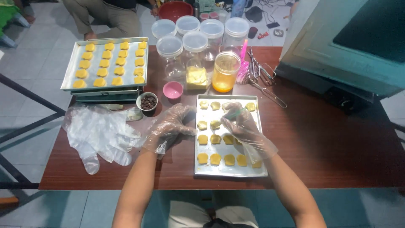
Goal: Brushing egg wash onto small round pastries on a baking tray using a small brush.
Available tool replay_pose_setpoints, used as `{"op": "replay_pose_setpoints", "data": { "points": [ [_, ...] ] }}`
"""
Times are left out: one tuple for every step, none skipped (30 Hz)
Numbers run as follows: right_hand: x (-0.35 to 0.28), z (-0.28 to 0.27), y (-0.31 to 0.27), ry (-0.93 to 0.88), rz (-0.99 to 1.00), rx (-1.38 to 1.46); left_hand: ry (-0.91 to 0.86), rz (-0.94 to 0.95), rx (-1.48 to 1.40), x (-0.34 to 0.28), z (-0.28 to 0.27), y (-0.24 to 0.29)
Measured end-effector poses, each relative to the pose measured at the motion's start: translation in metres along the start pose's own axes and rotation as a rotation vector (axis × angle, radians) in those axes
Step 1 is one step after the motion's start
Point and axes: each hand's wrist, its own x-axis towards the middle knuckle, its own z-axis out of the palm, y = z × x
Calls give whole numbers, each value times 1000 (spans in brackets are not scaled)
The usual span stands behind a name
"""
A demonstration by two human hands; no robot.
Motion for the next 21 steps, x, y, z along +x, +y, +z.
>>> {"op": "replay_pose_setpoints", "data": {
  "points": [
    [1,1,-5,17,-2,48,6,-5,2,-1,-2,0],
    [1,1,-9,34,-3,96,12,-10,4,-1,-4,1],
    [2,2,-3,37,-1,99,9,-11,7,-2,-4,1],
    [3,4,4,56,20,102,4,-15,9,-2,-3,1],
    [4,5,12,74,43,105,0,-20,10,-3,-2,1],
    [5,4,20,74,45,107,-3,-21,11,-3,0,0],
    [7,3,29,125,-14,2,-8,-25,12,-3,0,0],
    [9,2,37,175,-74,-103,-13,-30,13,-3,1,0],
    [9,2,32,176,-69,-101,-18,-32,14,-4,2,0],
    [10,3,26,159,-142,-99,-24,-38,14,-5,3,0],
    [13,3,21,141,-221,-98,-26,-42,15,-5,3,0],
    [12,4,16,141,-221,-98,-26,-42,16,-5,3,0],
    [9,6,11,56,-280,-137,-30,-47,19,-5,4,0],
    [7,8,6,-29,-340,-176,-35,-51,21,-6,4,-1],
    [3,6,5,-26,-339,-175,-37,-50,24,-5,4,-1],
    [-1,5,2,-102,-269,-141,-40,-54,27,-5,3,-1],
    [-2,1,0,-185,-204,-112,-36,-56,23,-4,3,-1],
    [0,0,-3,-189,-208,-117,-30,-54,19,-4,3,0],
    [3,0,-6,-122,-217,-104,-24,-58,23,-3,2,1],
    [6,-1,-8,-54,-226,-90,-17,-62,28,-2,2,1],
    [9,-2,-13,-62,-224,-93,-16,-65,20,-1,3,-2]
  ]
}}
